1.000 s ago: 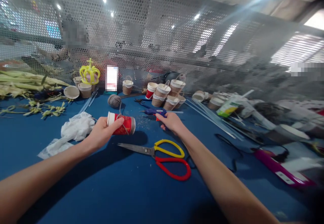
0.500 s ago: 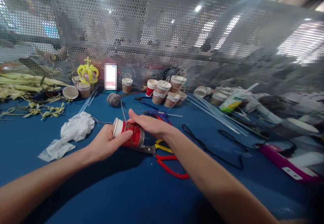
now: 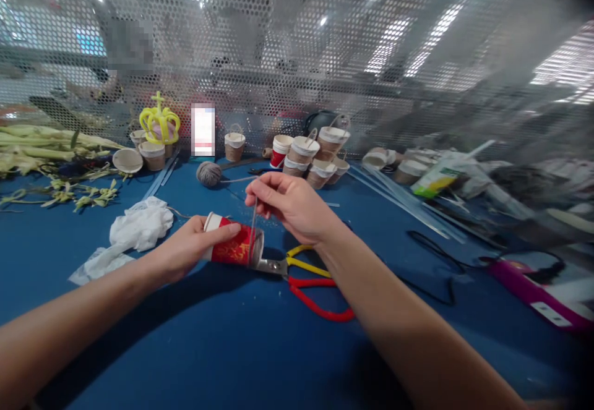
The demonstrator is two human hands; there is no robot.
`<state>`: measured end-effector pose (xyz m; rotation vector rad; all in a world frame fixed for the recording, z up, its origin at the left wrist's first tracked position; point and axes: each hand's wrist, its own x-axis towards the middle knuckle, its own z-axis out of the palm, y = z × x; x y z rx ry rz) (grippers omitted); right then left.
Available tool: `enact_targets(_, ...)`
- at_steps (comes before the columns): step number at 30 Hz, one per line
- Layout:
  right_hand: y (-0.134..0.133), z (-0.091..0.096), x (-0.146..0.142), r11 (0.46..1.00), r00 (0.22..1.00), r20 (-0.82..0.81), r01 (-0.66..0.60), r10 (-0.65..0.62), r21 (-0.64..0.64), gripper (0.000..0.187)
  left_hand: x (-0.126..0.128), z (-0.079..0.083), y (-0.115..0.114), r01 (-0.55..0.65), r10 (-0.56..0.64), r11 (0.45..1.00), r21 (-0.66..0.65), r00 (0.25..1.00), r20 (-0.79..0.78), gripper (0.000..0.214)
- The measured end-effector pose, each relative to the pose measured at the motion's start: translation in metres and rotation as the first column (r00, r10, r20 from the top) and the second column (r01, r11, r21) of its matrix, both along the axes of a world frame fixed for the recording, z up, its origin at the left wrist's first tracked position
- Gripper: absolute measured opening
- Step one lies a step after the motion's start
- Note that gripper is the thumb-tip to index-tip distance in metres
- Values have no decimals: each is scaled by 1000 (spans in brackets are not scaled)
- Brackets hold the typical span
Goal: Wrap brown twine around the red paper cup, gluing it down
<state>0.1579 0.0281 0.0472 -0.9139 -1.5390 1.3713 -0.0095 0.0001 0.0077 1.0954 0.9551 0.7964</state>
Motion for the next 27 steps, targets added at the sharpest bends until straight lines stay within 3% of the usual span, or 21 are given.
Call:
enact_targets(3,-4,6,2,997,998,11,57,-57,45,17,0,0,2,-16,21,997,-76,998,61,21)
enact_targets(9,-9,12,3,980,994,34,95,-103,177,15,1,0,3,-1,13,996,-93,992,129,15)
enact_targets(17,-10,14,0,954,980,92,147,-176,261,15,1,-1,-2,10,-11,1000,24,1000,14,21)
enact_targets(27,-2,8,1,947,957,160,197,-242,256,16,2,1,-10,26,-25,995,92,1000,-5,19)
